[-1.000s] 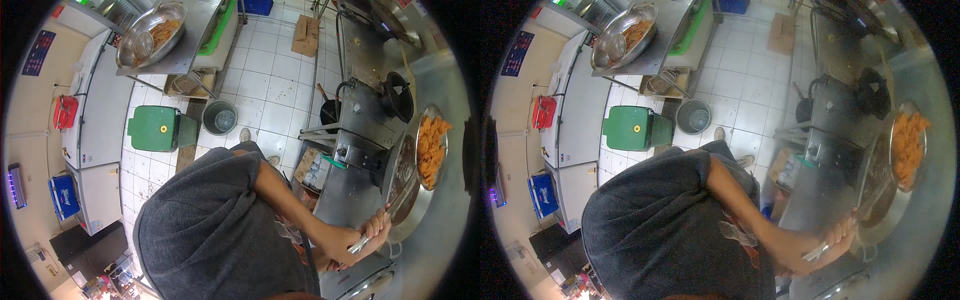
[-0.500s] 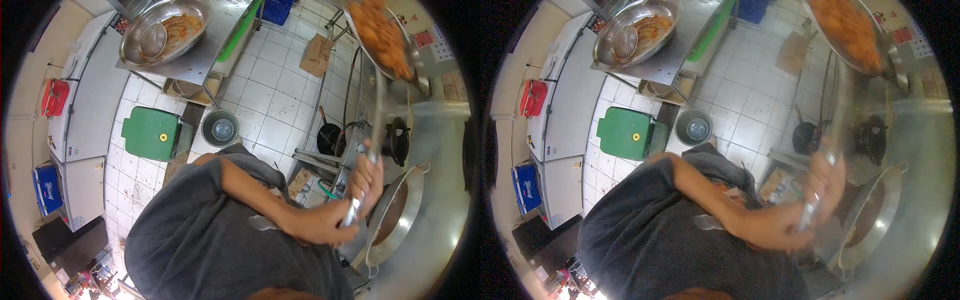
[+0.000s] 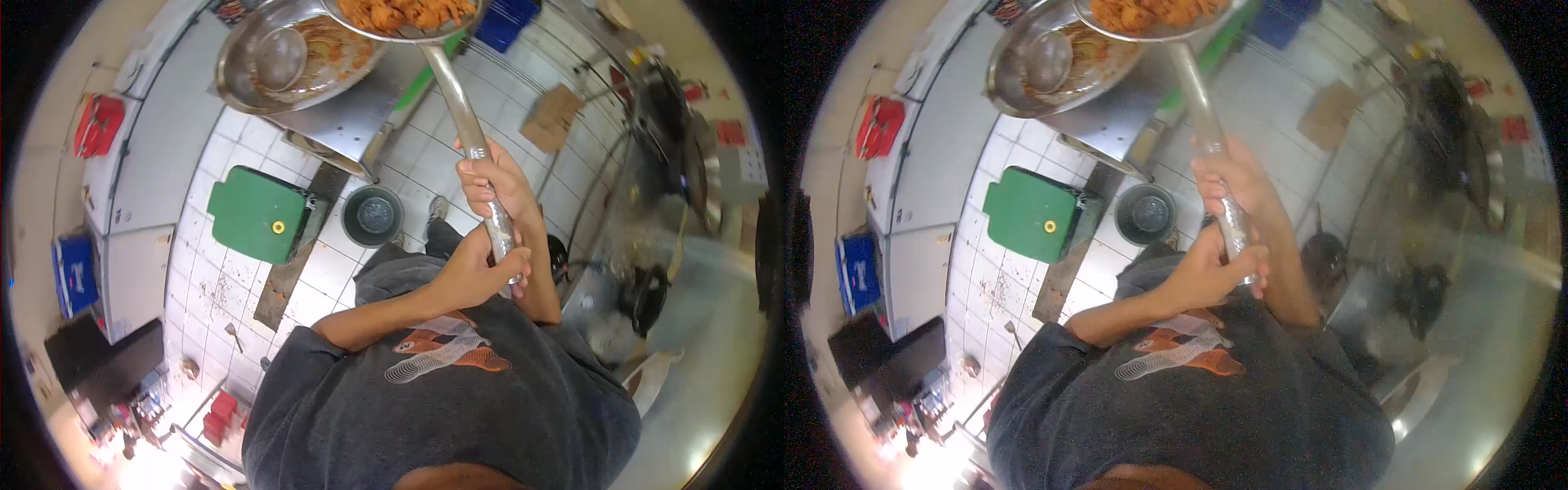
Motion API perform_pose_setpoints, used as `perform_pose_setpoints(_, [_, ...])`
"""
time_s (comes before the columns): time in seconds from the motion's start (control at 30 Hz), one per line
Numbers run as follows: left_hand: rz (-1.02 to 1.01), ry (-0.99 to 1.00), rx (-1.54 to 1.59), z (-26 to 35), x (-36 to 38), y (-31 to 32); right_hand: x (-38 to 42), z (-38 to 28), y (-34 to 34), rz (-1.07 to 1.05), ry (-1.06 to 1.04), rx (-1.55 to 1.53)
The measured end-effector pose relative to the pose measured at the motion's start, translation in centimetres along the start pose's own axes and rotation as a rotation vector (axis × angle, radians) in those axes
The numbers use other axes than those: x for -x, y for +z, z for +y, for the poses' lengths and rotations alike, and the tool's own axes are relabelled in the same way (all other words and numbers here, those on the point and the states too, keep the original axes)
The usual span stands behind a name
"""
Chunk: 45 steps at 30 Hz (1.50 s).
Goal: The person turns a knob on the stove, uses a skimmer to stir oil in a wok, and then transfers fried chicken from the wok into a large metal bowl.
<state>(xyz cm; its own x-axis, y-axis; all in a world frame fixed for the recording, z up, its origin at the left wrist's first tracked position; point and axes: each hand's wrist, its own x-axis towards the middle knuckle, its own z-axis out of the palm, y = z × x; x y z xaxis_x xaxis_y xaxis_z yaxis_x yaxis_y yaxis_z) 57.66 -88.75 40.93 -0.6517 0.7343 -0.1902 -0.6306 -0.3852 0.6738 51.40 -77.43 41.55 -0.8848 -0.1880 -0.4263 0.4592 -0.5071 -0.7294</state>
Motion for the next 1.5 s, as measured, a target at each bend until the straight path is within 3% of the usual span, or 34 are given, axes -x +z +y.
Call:
perform_pose_setpoints(0.2, [0.148, -0.021, -0.034, 2.4, -6.7, -3.1, -8.4, -2.7, -2.9, -0.032, 0.108, 0.293])
perform_pose_setpoints(0.5, [0.300, 0.104, 0.315, 2.3, -15.5, -6.5, -17.9, -4.7, -6.5, -0.082, 0.038, 0.512])
perform_pose_setpoints(0.67, [0.319, 0.161, 0.509, 2.3, -17.5, -8.3, -22.3, -3.8, -7.6, -0.016, 0.039, 0.808])
perform_pose_setpoints(0.8, [0.349, 0.079, 0.601, 1.8, -17.8, -9.8, -22.6, -3.5, -6.8, 0.051, 0.028, 1.044])
perform_pose_setpoints(1.0, [0.329, 0.082, 0.639, 1.7, -17.0, -9.7, -21.6, -2.5, -6.2, 0.121, -0.258, 1.360])
perform_pose_setpoints(1.17, [0.274, 0.062, 0.706, 0.3, -16.9, -10.0, -20.4, -1.8, -5.6, 0.152, -0.307, 1.438])
perform_pose_setpoints(1.27, [0.345, 0.009, 0.705, 0.5, -16.1, -9.9, -20.0, -0.8, -5.4, 0.158, -0.330, 1.476])
perform_pose_setpoints(1.37, [0.197, -0.007, 0.714, -1.3, -15.5, -12.1, -19.8, 0.5, -5.6, 0.166, -0.374, 1.495])
perform_pose_setpoints(1.5, [0.118, -0.058, 0.434, -2.2, -14.1, -12.1, -18.3, 0.4, -5.7, 0.182, -0.313, 1.535])
